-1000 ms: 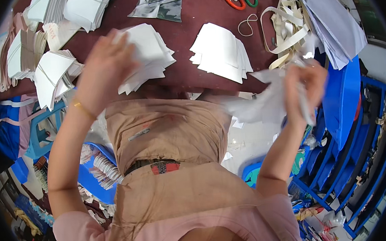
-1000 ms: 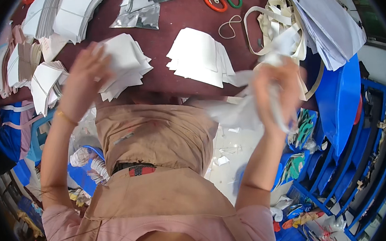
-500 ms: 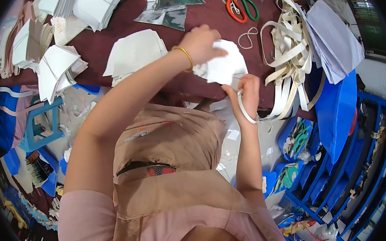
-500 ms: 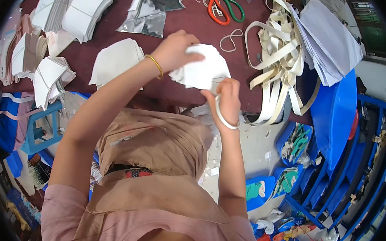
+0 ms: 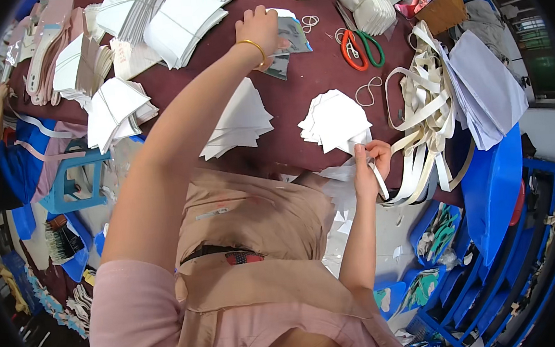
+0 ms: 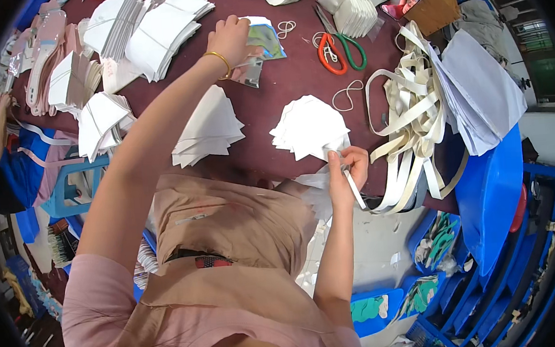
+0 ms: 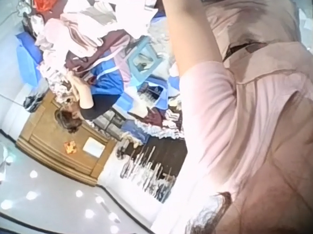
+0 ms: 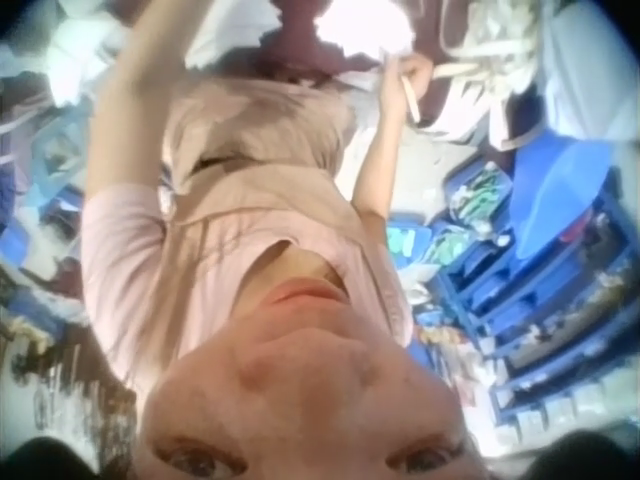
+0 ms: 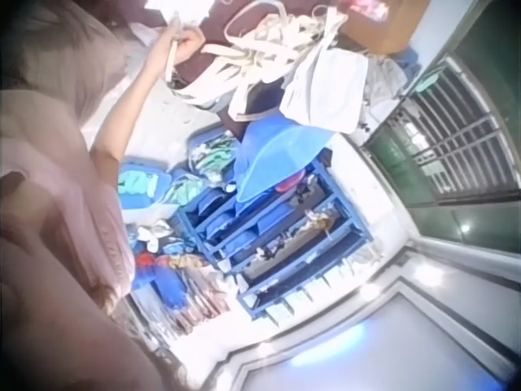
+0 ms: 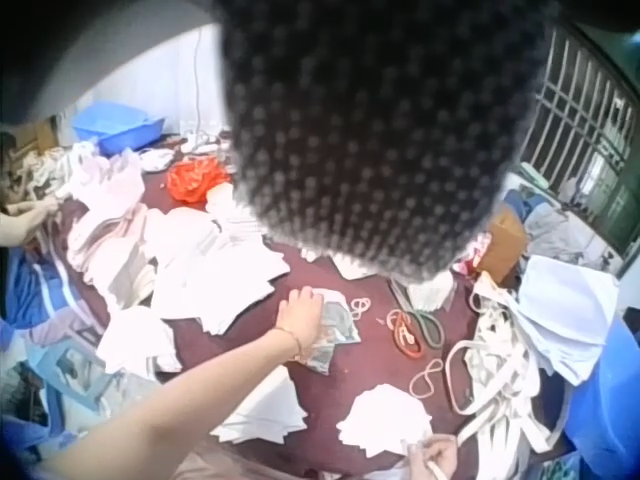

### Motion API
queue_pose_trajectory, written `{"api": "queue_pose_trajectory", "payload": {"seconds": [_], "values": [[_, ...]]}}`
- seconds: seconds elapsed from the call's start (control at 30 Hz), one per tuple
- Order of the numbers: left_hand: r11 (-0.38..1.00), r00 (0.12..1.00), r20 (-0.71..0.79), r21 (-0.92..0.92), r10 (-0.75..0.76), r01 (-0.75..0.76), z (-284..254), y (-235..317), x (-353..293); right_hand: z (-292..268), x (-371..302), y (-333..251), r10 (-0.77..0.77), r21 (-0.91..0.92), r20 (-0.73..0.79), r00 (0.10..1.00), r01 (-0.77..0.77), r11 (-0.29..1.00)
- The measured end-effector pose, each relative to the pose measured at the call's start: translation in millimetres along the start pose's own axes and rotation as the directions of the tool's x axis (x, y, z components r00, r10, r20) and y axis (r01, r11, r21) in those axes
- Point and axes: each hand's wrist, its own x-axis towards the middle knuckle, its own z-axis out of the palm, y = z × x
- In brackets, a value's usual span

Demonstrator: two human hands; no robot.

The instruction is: Assemble shoe components by attaching decorative holographic pieces to shoe liners.

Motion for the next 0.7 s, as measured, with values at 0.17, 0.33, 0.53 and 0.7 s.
{"api": "queue_pose_trajectory", "payload": {"seconds": [0.17,0.33,0.53,0.7], "values": [[0.995,0.972,-0.221,-0.072,-0.083,0.069,-5.1,-7.6,2.1,1.1,-0.7,2.7,-0.021,0.058,-0.039,0.999,0.024,0.998],[0.811,0.882,-0.469,-0.532,-0.043,-0.244,-11.2,-30.4,-6.1,7.1,-13.1,-7.9,0.01,0.14,-0.291,0.957,0.032,0.99],[0.449,0.9,0.047,-0.877,0.434,-0.171,-53.6,24.5,-139.3,33.9,-31.4,-80.2,0.107,0.481,0.407,0.907,-0.312,0.819],[0.342,0.972,0.157,-0.935,0.174,0.09,-29.9,15.9,-217.9,45.5,-28.4,-110.1,0.04,0.208,0.348,0.937,-0.119,0.971]]}}
